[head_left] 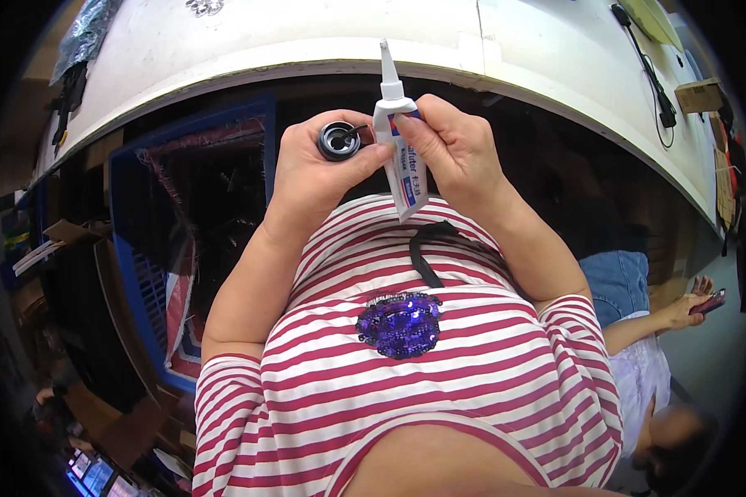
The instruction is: The person applies glue to small black circular components and attaches white connectors. They then handle a large bundle of black cables, sorting and organizing them on a white table. The person works with various small parts and tools in a cluttered workspace.
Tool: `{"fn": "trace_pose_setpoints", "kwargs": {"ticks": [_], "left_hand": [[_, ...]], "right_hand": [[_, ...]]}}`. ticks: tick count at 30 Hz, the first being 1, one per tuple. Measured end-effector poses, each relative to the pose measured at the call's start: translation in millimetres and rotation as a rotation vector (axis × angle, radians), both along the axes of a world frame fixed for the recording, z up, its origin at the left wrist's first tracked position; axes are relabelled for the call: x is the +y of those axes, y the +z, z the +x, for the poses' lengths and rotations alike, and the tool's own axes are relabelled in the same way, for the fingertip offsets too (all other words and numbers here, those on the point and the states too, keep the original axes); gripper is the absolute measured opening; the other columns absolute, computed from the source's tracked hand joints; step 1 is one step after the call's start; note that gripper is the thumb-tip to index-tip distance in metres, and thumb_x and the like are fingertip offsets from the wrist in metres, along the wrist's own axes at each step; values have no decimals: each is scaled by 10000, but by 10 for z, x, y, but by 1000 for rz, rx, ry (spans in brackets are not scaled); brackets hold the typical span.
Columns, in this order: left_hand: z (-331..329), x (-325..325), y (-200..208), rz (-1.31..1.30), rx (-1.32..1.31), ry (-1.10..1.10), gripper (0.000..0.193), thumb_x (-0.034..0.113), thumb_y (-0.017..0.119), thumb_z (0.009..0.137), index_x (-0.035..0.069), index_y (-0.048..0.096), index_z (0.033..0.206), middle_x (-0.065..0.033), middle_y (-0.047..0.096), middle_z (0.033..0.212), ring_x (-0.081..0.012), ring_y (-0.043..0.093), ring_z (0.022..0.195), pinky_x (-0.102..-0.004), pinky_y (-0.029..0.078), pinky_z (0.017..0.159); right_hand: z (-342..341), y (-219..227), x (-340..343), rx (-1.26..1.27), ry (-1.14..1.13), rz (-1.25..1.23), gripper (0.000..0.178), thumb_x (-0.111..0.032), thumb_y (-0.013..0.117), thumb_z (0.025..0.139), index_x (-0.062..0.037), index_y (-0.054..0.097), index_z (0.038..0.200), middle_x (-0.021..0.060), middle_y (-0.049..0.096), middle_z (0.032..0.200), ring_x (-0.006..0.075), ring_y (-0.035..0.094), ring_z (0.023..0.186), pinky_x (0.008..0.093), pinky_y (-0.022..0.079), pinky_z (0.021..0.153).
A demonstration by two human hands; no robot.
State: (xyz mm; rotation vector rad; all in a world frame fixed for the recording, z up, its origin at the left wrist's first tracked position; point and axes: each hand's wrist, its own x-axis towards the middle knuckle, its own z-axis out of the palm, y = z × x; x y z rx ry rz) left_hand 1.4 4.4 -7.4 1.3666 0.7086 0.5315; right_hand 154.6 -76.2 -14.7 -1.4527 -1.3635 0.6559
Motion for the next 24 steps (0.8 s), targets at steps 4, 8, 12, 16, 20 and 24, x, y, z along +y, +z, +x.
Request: {"fn": "trace_pose_setpoints", "kwargs": {"ticks": [4, 8, 12, 16, 20, 24], "left_hand": [[-2, 58, -7, -25, 2, -22, 206, 47, 696, 703, -9, 618, 885, -15, 602, 755, -57, 553, 672, -188, 443, 632], [68, 40, 22, -13, -37, 19, 215, 61, 692, 717, -25, 626, 903, -22, 613, 745, -57, 568, 672, -181, 458, 621], [55, 73, -26, -42, -65, 21, 232, 62, 697, 722, -38, 625, 918, -29, 619, 751, -58, 574, 679, -181, 469, 620], [58, 54, -65, -15, -31, 7, 231, 77, 712, 714, -34, 629, 899, -34, 620, 744, -59, 578, 680, -185, 479, 613], [44, 57, -29, 1, 12, -14, 225, 72, 711, 710, -39, 626, 885, -49, 623, 738, -69, 587, 671, -181, 480, 592], [43, 48, -31, -80, 14, -17, 221, 48, 715, 695, -20, 617, 880, -33, 616, 743, -61, 579, 669, -178, 473, 610]], "right_hand": [[3, -38, 41, -105, -26, 26, 192, -216, 546, 866, -41, 550, 787, 95, 521, 570, 196, 532, 484, 281, 405, 443], [33, -70, 51, -98, -70, 101, 187, -223, 562, 854, -52, 560, 780, 97, 532, 580, 197, 550, 493, 278, 421, 443], [9, -88, 39, -210, -35, 105, 234, -261, 585, 834, -61, 538, 722, 81, 527, 537, 209, 552, 455, 277, 421, 417], [23, -120, 55, -291, -79, 170, 251, -273, 610, 810, -66, 526, 696, 72, 529, 513, 211, 557, 446, 281, 425, 405], [1, -162, 46, -321, -74, 183, 243, -254, 616, 807, -60, 523, 694, 74, 525, 513, 210, 555, 436, 279, 426, 403], [-28, -193, 40, -240, -50, 202, 241, -236, 612, 814, -60, 516, 679, 72, 515, 513, 202, 544, 433, 275, 414, 392]]}}
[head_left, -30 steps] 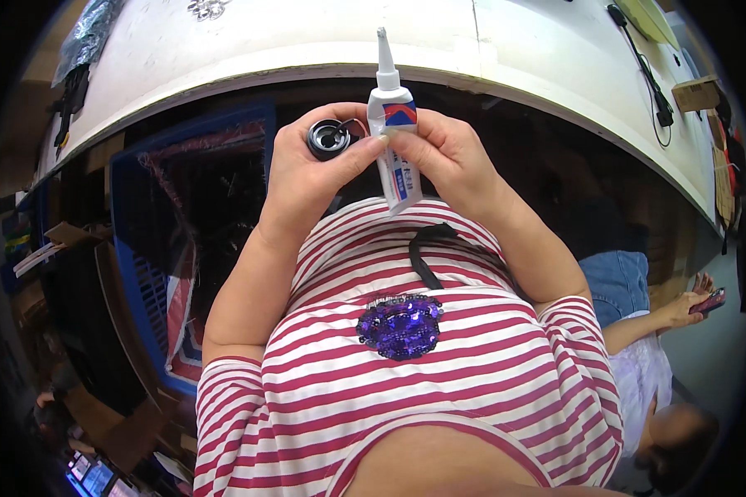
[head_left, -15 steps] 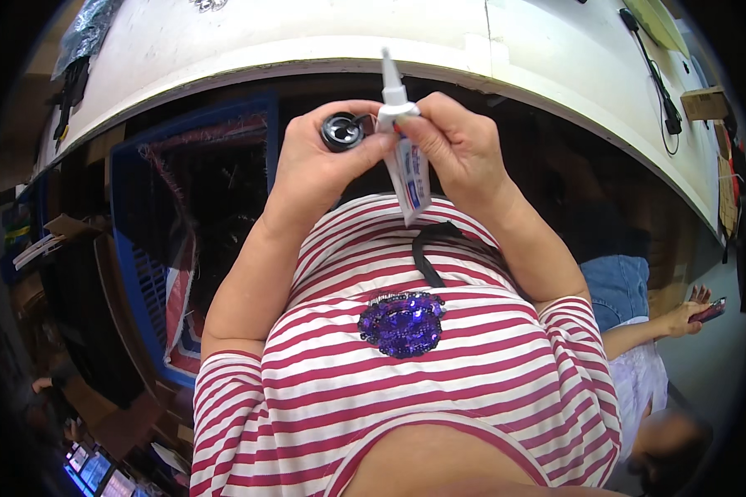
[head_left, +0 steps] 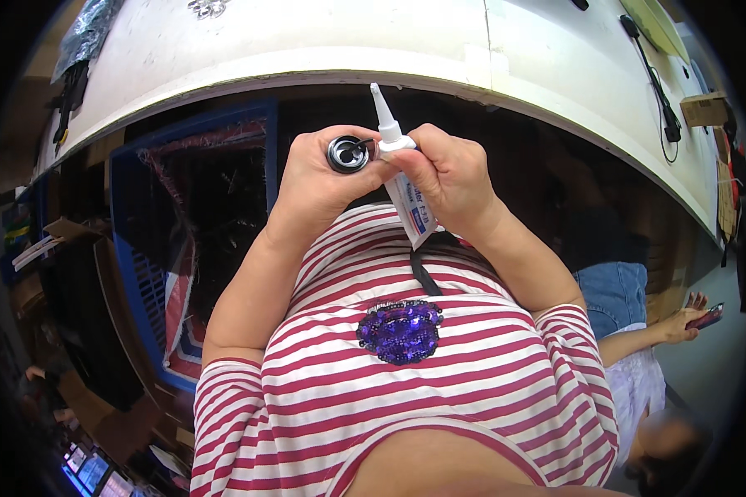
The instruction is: The person applies glue to small black circular components and attaches white connectors. They then handle a large bundle of black cables, sorting and organizing them on a white table. The person works with various small parts and tools in a cluttered workspace.
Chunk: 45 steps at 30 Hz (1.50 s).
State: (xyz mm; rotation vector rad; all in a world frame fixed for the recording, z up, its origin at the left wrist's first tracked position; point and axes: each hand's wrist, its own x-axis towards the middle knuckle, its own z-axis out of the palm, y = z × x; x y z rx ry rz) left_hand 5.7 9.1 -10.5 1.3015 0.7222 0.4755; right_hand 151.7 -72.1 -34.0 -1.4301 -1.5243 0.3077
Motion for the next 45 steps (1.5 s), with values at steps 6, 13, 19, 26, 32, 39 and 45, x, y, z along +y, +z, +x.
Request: {"fn": "trace_pose_setpoints", "kwargs": {"ticks": [6, 13, 19, 26, 32, 39, 45], "left_hand": [[-31, -4, -15, 1, -4, -31, 237, 52, 719, 688, -16, 616, 890, -18, 615, 742, -53, 573, 669, -175, 462, 607], [-41, -24, -6, 11, -42, -36, 234, 63, 717, 694, -23, 615, 886, -20, 616, 738, -57, 579, 671, -178, 468, 609], [-25, 5, 28, 69, -3, -89, 302, 96, 707, 713, -12, 585, 968, -43, 608, 800, -90, 587, 746, -196, 475, 664], [-25, 33, -203, 275, -283, 42, 448, 262, 691, 727, 42, 437, 1022, -44, 445, 977, -85, 417, 792, -204, 360, 681], [-114, 111, -130, 294, -264, -195, 468, 503, 559, 780, 46, 464, 820, -26, 428, 738, -97, 366, 681, -227, 292, 629], [-108, 91, 95, 200, -134, -255, 322, 293, 519, 786, 43, 442, 597, 5, 407, 575, -86, 360, 553, -236, 271, 528], [-126, 23, 94, 382, -7, -302, 213, 152, 663, 660, 58, 472, 673, 27, 442, 597, -52, 383, 545, -202, 296, 511]], "right_hand": [[-23, -17, -3, 39, 36, 46, 270, -234, 607, 820, -57, 503, 645, 64, 494, 511, 182, 519, 420, 269, 392, 375], [-24, 8, 5, 24, 62, 65, 278, -238, 606, 821, -55, 501, 641, 62, 478, 508, 179, 502, 403, 261, 383, 368], [5, 52, 5, 68, 58, 18, 244, -215, 592, 836, -40, 535, 676, 69, 493, 531, 177, 501, 420, 261, 386, 390], [331, 362, -109, 527, 247, -266, 278, -245, 503, 903, -13, 593, 781, -30, 506, 626, 36, 436, 555, 189, 347, 502], [386, 573, -267, 1330, 516, -560, 343, -286, 437, 931, 4, 553, 791, -8, 451, 516, 39, 344, 405, 185, 266, 367], [341, 655, -328, 1376, 610, -726, 396, -327, 357, 947, -38, 436, 688, 1, 381, 392, 45, 285, 272, 220, 185, 314], [292, 656, -289, 1484, 610, -835, 418, -337, 400, 939, -67, 449, 624, -15, 377, 415, 40, 287, 323, 179, 224, 319]]}}
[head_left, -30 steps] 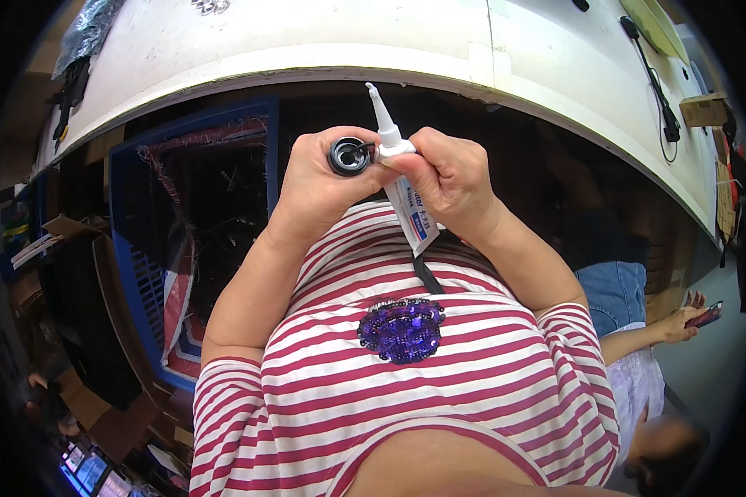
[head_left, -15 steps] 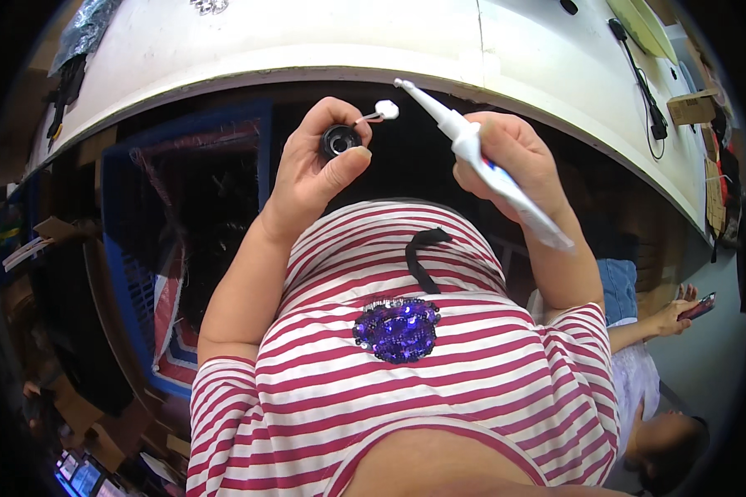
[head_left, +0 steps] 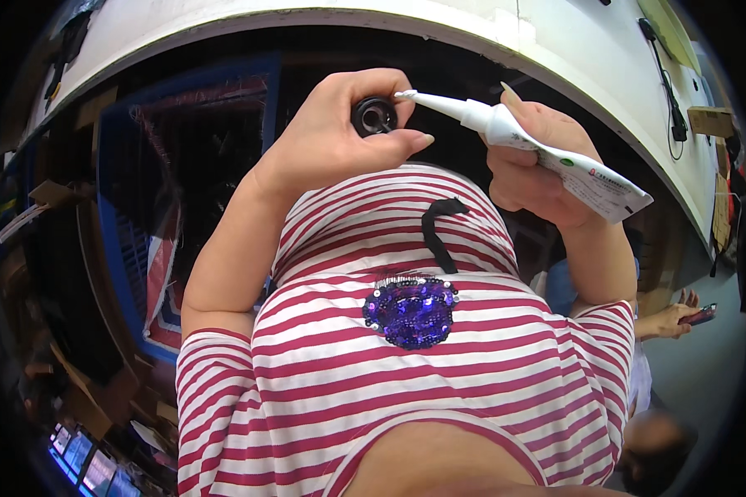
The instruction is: The person applies glue to small black circular components and attaches white connectors. They then handle a large bundle of black cables, sorting and organizing them on a white table. The person works with various small parts and tools in a cluttered workspace.
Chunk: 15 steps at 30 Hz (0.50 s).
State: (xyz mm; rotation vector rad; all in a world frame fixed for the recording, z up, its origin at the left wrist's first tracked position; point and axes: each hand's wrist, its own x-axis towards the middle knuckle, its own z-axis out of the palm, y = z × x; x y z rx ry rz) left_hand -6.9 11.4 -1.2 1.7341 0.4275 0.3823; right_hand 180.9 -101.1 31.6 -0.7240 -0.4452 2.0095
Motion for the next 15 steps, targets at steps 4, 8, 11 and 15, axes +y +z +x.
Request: {"fn": "trace_pose_setpoints", "kwargs": {"ticks": [4, 8, 11, 15], "left_hand": [[-5, -6, -106, 161, -51, 40, 200, 95, 667, 660, 50, 474, 688, 14, 462, 629, -58, 418, 582, -200, 338, 537], [1, 8, -117, 162, -32, 38, 156, 36, 625, 660, 42, 475, 700, 6, 460, 637, -61, 420, 595, -200, 346, 544], [13, 4, -124, 181, -47, 32, 146, 25, 608, 649, 36, 476, 708, 9, 456, 636, -59, 418, 592, -199, 345, 542], [25, -4, -125, 208, -100, 34, 132, 35, 624, 662, 31, 510, 728, -22, 468, 614, -94, 424, 560, -217, 351, 525]], "right_hand": [[-58, -16, 23, -97, 50, -31, 392, -318, 411, 938, -64, 478, 647, -1, 384, 417, 47, 274, 330, 191, 206, 328], [-110, 19, 56, -198, 35, -131, 400, -323, 433, 930, -47, 510, 651, -3, 385, 422, 48, 276, 337, 200, 202, 336], [-103, -21, 69, -237, 41, -99, 391, -313, 470, 915, -31, 534, 652, 0, 406, 441, 49, 302, 344, 196, 209, 343], [-198, 8, 74, -405, -44, -123, 344, -310, 533, 882, -12, 604, 725, -7, 482, 500, 29, 379, 385, 179, 262, 362]]}}
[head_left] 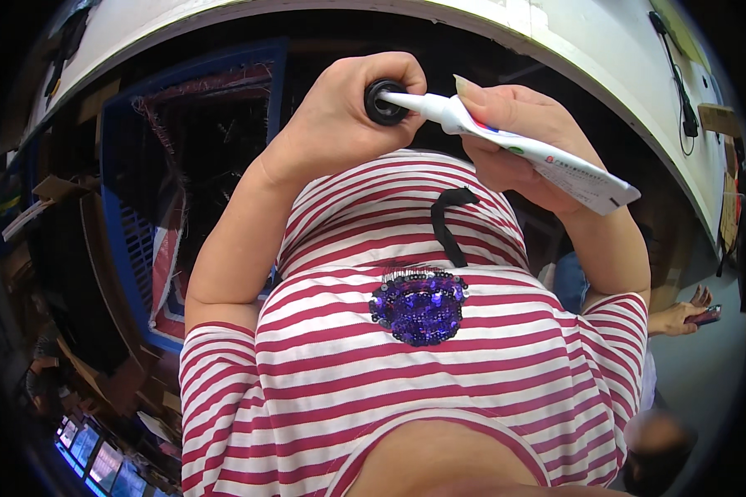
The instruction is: The person applies glue to small black circular components and attaches white connectors. They then handle a large bundle of black cables, sorting and organizing them on a white table. The person works with various small parts and tools in a cluttered workspace.
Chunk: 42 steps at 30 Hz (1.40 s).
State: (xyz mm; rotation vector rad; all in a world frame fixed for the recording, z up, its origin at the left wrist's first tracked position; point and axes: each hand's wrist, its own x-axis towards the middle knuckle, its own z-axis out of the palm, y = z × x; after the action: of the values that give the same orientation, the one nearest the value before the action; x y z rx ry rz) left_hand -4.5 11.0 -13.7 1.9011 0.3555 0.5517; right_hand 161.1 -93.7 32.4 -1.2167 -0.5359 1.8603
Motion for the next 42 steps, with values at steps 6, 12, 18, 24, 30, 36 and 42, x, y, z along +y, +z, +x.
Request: {"fn": "trace_pose_setpoints", "kwargs": {"ticks": [6, 12, 18, 24, 30, 36, 42], "left_hand": [[-18, 29, -56, -51, 27, 20, 136, 39, 637, 658, 33, 523, 733, -27, 464, 595, -102, 422, 546, -224, 351, 515], [0, 36, -18, -84, 104, 6, 211, 47, 671, 629, 52, 481, 721, 25, 467, 651, -53, 431, 612, -197, 345, 555], [17, 47, 34, -79, 137, 28, 207, 30, 651, 621, 46, 470, 720, 21, 472, 662, -57, 422, 623, -200, 347, 574], [93, 107, 49, -216, 115, 66, 214, 35, 692, 651, 43, 488, 716, 22, 474, 628, -46, 434, 583, -207, 356, 522], [122, 194, 79, -389, 24, -85, 286, 31, 672, 661, 42, 488, 879, -16, 473, 850, -68, 447, 771, -218, 395, 677], [80, 194, -121, -557, -66, -109, 377, 258, 665, 716, 27, 510, 971, -47, 504, 821, -89, 462, 687, -208, 359, 586], [29, 143, -168, -538, -143, -51, 482, 295, 719, 702, 26, 518, 1048, -29, 518, 768, -74, 456, 647, -186, 336, 540]], "right_hand": [[-63, 58, -18, -444, 141, 290, 326, -336, 558, 861, -31, 659, 809, -6, 575, 584, 14, 474, 449, 145, 322, 416], [-16, 69, 61, -434, 189, 186, 344, -363, 567, 845, -42, 668, 773, -7, 567, 566, 22, 477, 447, 153, 322, 418], [63, 69, 92, -280, 82, 57, 356, -354, 615, 816, 0, 649, 802, 16, 571, 580, 23, 468, 427, 133, 292, 386], [194, 70, 110, 81, 85, 20, 318, -303, 551, 872, -8, 611, 770, -42, 428, 482, 15, 290, 361, 173, 179, 331], [624, 242, 284, -234, -69, 417, 288, -317, 518, 887, -48, 575, 802, -36, 504, 638, 26, 428, 566, 178, 352, 527], [1470, 37, 905, -1096, -247, 522, 281, -290, 518, 879, -35, 590, 785, -40, 477, 630, 48, 403, 588, 196, 352, 553], [1866, -55, 1378, -1465, -228, 457, 340, -364, 534, 823, -46, 643, 877, 148, 629, 799, 287, 589, 790, 356, 438, 717]]}}
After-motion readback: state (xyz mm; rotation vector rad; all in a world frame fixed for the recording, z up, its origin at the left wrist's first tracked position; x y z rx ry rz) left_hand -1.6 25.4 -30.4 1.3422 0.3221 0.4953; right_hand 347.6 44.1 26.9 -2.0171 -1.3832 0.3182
